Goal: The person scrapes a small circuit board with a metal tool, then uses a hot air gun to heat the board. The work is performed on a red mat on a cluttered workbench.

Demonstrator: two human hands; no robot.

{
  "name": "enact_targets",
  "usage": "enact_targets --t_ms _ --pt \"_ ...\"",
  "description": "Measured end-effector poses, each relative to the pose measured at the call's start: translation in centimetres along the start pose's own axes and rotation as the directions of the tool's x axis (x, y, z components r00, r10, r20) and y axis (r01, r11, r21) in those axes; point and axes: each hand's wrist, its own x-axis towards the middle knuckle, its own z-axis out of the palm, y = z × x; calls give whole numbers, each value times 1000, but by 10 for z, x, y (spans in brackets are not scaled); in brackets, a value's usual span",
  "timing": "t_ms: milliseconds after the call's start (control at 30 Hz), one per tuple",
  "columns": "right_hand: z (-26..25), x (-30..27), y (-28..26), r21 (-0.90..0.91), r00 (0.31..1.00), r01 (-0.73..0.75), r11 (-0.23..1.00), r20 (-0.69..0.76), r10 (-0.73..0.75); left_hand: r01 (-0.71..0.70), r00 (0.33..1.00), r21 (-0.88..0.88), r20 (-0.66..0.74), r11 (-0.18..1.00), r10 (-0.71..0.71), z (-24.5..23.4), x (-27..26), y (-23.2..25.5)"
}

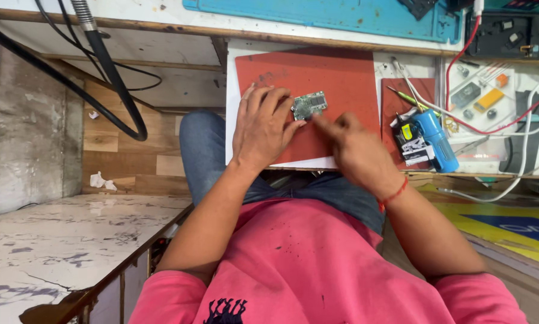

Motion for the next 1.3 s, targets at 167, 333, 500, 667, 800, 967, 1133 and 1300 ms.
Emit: enact_targets --t_ms 167,333,500,667,800,967,1133,1300 --pt "-5 3 -2 -10 997 46 999 -54 -46 17 999 -63 -27 998 -19 3 2 -1" --pt "-1 -5 6 20 993 -18 1000 -120 20 31 999 -90 21 995 -29 6 -1 0" --pt "3 -1 0 57 996 -3 998 -94 8 10 1000 -60 -4 998 -10 -1 4 -2" --pt "2 -1 -6 26 996 -52 998 -74 54 -4 999 -73 -39 997 1 -1 3 -4" --pt "10 0 -2 46 988 -67 997 -135 73 19 1000 -86 10 996 -18 5 1 0" --pt "4 9 -13 -32 992 -120 992 -35 119 21 1000 -76 -22 997 -22 -2 10 -1" --pt "7 -8 -18 20 990 -140 990 -2 140 40 999 -62 30 997 -38 4 -6 5" --pt "6 9 -4 -27 994 -90 996 -61 89 26 1000 -76 -14 997 -27 1 7 -3"
